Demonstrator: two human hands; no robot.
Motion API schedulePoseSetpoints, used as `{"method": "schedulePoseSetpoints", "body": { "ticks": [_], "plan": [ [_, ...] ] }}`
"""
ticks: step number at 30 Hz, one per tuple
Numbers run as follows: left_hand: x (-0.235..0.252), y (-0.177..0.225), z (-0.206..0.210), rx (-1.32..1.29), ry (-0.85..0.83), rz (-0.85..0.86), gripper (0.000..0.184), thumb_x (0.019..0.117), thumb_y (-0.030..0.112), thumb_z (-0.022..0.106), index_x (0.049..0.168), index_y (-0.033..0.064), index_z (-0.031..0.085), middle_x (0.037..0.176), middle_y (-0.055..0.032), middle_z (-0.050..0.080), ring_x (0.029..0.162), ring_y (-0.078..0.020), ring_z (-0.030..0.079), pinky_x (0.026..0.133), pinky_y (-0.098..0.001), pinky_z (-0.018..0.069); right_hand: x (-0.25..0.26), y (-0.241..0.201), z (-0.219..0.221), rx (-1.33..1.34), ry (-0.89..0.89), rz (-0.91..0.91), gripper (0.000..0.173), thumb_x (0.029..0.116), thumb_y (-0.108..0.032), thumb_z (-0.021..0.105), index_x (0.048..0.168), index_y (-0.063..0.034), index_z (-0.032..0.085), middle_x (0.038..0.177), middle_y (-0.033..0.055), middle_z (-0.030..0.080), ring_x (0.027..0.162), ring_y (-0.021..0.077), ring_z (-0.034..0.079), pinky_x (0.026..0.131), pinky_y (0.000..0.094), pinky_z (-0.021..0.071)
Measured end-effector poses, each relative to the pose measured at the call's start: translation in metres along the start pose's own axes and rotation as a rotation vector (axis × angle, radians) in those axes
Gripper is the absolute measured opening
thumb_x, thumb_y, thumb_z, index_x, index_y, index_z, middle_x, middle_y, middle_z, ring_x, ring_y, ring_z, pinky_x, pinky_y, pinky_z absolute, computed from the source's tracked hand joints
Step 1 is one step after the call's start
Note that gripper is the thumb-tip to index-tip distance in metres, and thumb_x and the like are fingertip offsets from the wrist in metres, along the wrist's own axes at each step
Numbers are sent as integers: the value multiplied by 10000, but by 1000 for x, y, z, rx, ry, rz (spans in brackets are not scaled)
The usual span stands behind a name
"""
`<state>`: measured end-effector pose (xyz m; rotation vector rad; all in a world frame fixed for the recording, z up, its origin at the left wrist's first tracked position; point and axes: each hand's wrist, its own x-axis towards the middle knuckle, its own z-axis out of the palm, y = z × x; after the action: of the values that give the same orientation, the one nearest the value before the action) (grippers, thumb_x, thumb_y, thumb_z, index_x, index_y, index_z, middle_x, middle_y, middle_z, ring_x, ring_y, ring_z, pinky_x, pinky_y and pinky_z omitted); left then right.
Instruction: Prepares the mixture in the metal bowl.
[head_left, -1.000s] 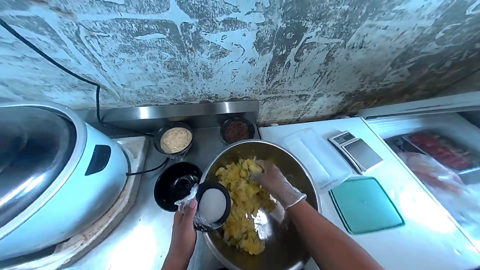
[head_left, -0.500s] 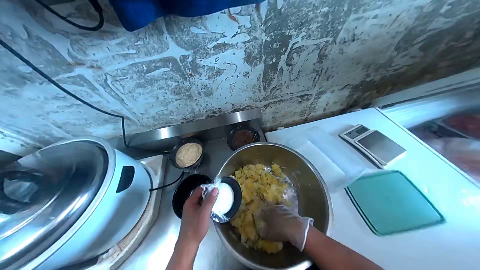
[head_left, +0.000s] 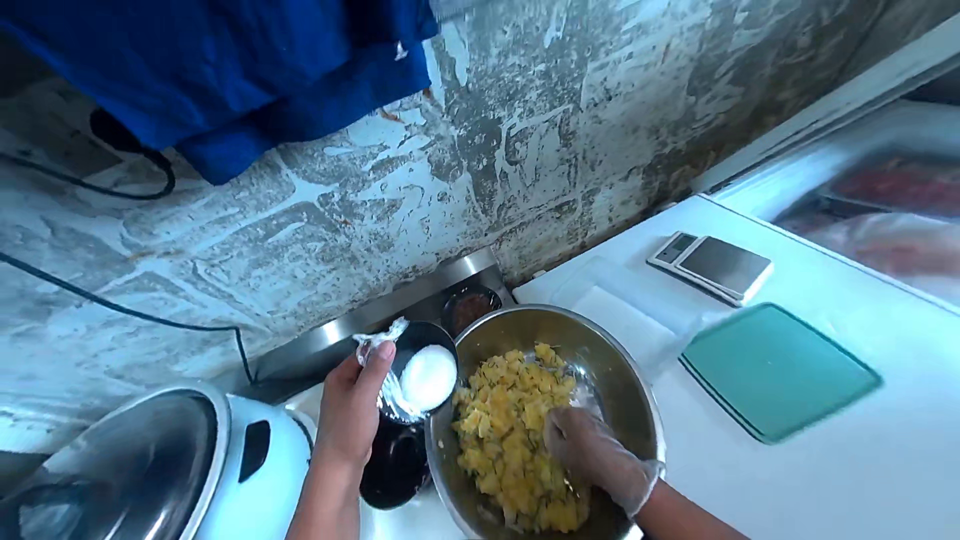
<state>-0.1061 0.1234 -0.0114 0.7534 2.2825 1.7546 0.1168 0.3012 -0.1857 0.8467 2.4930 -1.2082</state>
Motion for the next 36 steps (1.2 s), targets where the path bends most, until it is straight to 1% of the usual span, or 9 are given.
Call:
{"method": "schedulePoseSetpoints", "body": {
  "ticks": [4, 7, 9, 11, 17, 21, 25, 30, 36],
  "plan": [
    [11, 17, -3, 21, 65, 130, 289, 965, 366, 596, 935, 104, 713, 821, 14, 709, 777, -77, 696, 723, -287, 601, -2, -3, -7, 50, 25, 101, 325, 997, -292, 567, 1256, -141, 691, 1174, 147, 713, 1138, 347, 668, 973, 603, 513],
    [23, 11, 0, -3, 87, 85, 287, 990, 331, 594, 970, 69, 710, 854, -41, 713, 793, -134, 703, 733, -344, 606, 0, -3, -5, 21, 6, 88, 323, 1000, -368, 550, 1093, -119, 734, 1075, 144, 724, 1057, 343, 683, 914, 610, 521],
    [29, 6, 3, -42, 81, 8, 333, 1009, 351, 591, 1016, 36, 701, 919, -103, 725, 845, -202, 720, 742, -405, 615, 4, -1, -4, 14, -6, 69, 350, 998, -395, 538, 1057, -110, 732, 1037, 146, 722, 1028, 347, 686, 891, 617, 522],
    [30, 10, 9, -62, 79, -20, 364, 1019, 377, 577, 1039, 34, 698, 941, -118, 728, 860, -219, 724, 733, -420, 617, 4, 0, -4, 26, 2, 80, 364, 1005, -405, 523, 1077, -113, 727, 1048, 144, 720, 1040, 344, 684, 902, 610, 524],
    [34, 39, 34, -61, 50, 34, 434, 972, 530, 621, 1025, 108, 708, 931, -52, 718, 839, -174, 700, 740, -421, 601, -2, -2, -12, 108, 125, 169, 402, 1037, -402, 490, 1187, -106, 718, 1157, 163, 709, 1123, 348, 667, 967, 591, 512],
    [44, 55, 50, -133, 4, 85, 375, 997, 471, 607, 992, 108, 702, 949, -44, 720, 883, -161, 703, 786, -414, 601, -3, 1, -18, 225, 235, 274, 396, 1048, -395, 474, 1188, -106, 706, 1143, 153, 706, 1108, 327, 668, 953, 576, 516],
    [45, 69, 60, -142, -27, 131, 385, 988, 501, 608, 978, 132, 716, 952, -27, 725, 886, -148, 703, 782, -399, 603, -1, 11, -17, 442, 443, 295, 426, 1060, -396, 476, 1295, -107, 682, 1191, 149, 705, 1145, 305, 662, 1003, 546, 507],
    [22, 72, 63, -154, -125, 163, 371, 984, 515, 599, 1022, 166, 720, 963, -5, 728, 882, -135, 708, 782, -374, 611, 5, 25, -15, 771, 604, 281, 313, 1057, -299, 528, 1174, -72, 710, 988, 119, 709, 895, 240, 688, 834, 475, 567],
    [-11, 53, 45, -158, -141, 163, 341, 945, 552, 636, 1031, 232, 717, 964, 53, 724, 879, -80, 702, 767, -317, 615, 9, 30, -10, 895, 611, 296, 300, 1048, -307, 553, 1132, -75, 724, 927, 112, 699, 827, 230, 678, 765, 461, 571]
  ]
}}
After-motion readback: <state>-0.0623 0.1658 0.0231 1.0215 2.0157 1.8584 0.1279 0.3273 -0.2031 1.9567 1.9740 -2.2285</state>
